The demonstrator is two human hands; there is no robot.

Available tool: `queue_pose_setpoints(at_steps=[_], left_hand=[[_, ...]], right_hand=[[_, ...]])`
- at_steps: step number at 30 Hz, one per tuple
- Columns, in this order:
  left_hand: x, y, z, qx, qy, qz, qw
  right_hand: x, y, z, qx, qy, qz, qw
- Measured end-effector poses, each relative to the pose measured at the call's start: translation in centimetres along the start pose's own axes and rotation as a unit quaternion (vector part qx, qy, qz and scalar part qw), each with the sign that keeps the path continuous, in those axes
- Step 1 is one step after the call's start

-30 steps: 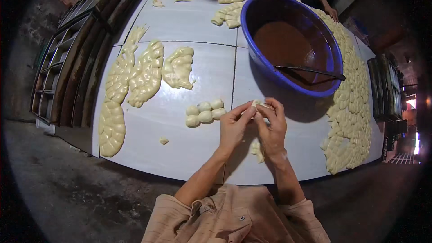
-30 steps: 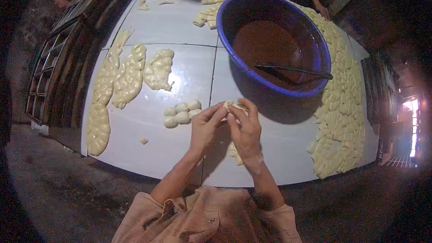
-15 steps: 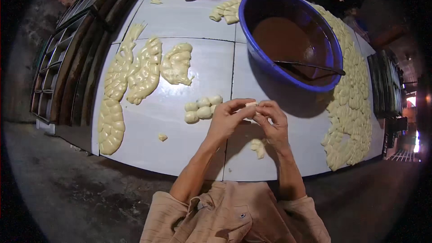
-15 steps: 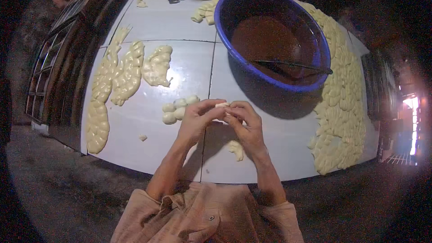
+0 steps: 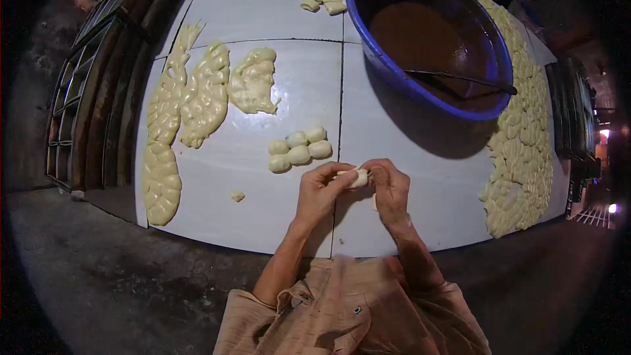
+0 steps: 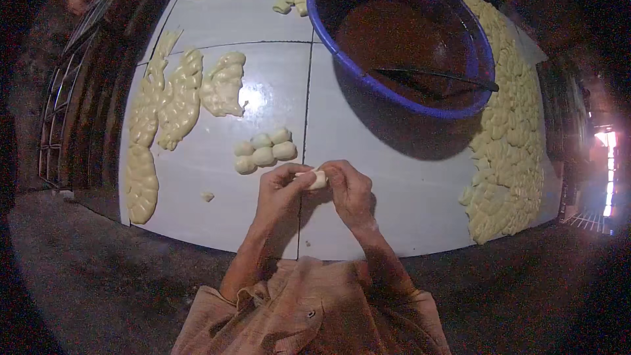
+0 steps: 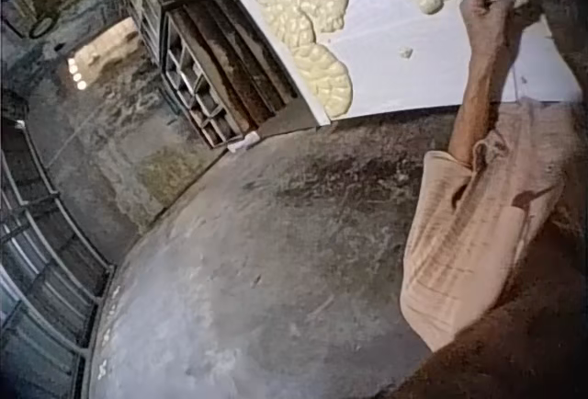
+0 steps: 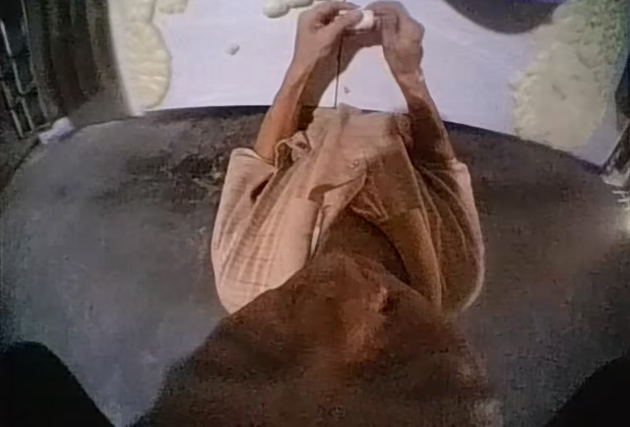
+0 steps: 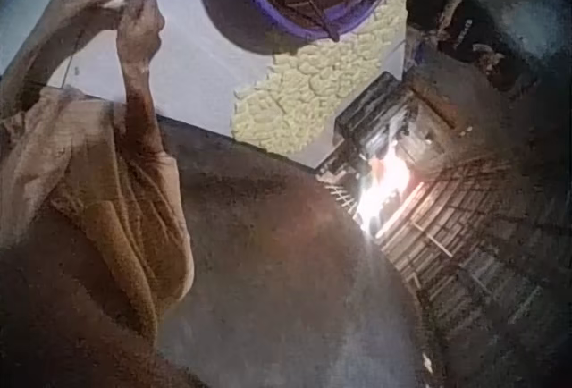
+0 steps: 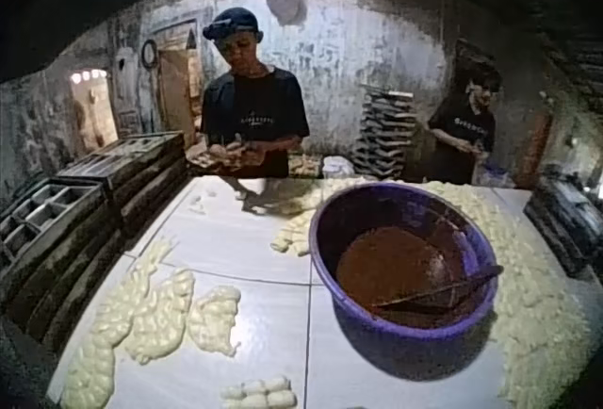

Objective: The person fills pieces of dough with chocolate filling and shapes them by hand, moves racks of baking tins onto the floor, fills and shapes more dough pieces, and places the shaped dough into baking tins.

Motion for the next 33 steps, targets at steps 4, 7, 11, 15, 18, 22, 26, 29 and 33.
queue_pose_setpoints(at_steps=[4,7,11,15,18,22,26,29,33], left_hand=[[0.6,-0.3,0.3,0.006,0.067,0.047,0.997],[-0.1,-0.1,2.0,0.011,0.107,0.063,0.992],[1.6,0.3,3.2,-0.044,0.021,0.111,0.993],[4.1,1.0,4.5,-0.06,-0.094,0.152,0.982],[4.8,1.1,5.0,-0.052,-0.163,0.114,0.979],[4.4,2.8,5.3,-0.032,-0.181,0.115,0.976],[4.1,3.4,3.9,0.005,-0.217,0.103,0.971],[2.6,3.3,2.4,0.001,-0.252,0.039,0.967],[-0.8,3.5,0.8,-0.035,-0.382,-0.076,0.92]], right_hand=[[-0.2,0.6,-4.8,0.158,0.11,0.015,0.981],[-0.6,-0.6,-4.6,0.236,0.166,-0.047,0.956],[-0.9,-3.1,-2.9,0.091,0.039,-0.032,0.995],[-1.3,-6.5,-2.5,0.074,0.098,-0.087,0.989],[-1.5,-6.7,-3.3,0.139,0.228,-0.132,0.955],[2.7,-4.3,-5.4,0.046,0.236,-0.05,0.969],[6.4,0.8,-3.6,-0.02,0.256,-0.133,0.957],[6.0,3.3,-0.8,0.032,0.345,-0.082,0.934],[5.5,4.8,1.3,0.13,0.357,-0.054,0.923]])
Point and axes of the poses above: each hand's wrist, its own y-axis away from the middle knuckle, its own x-axis out of the back of the hand, z = x × y, the point moved 4 cm from there along -y, towards the middle knuckle, and after that the axes turned 9 degrees about -x, right-handed, at the moved point
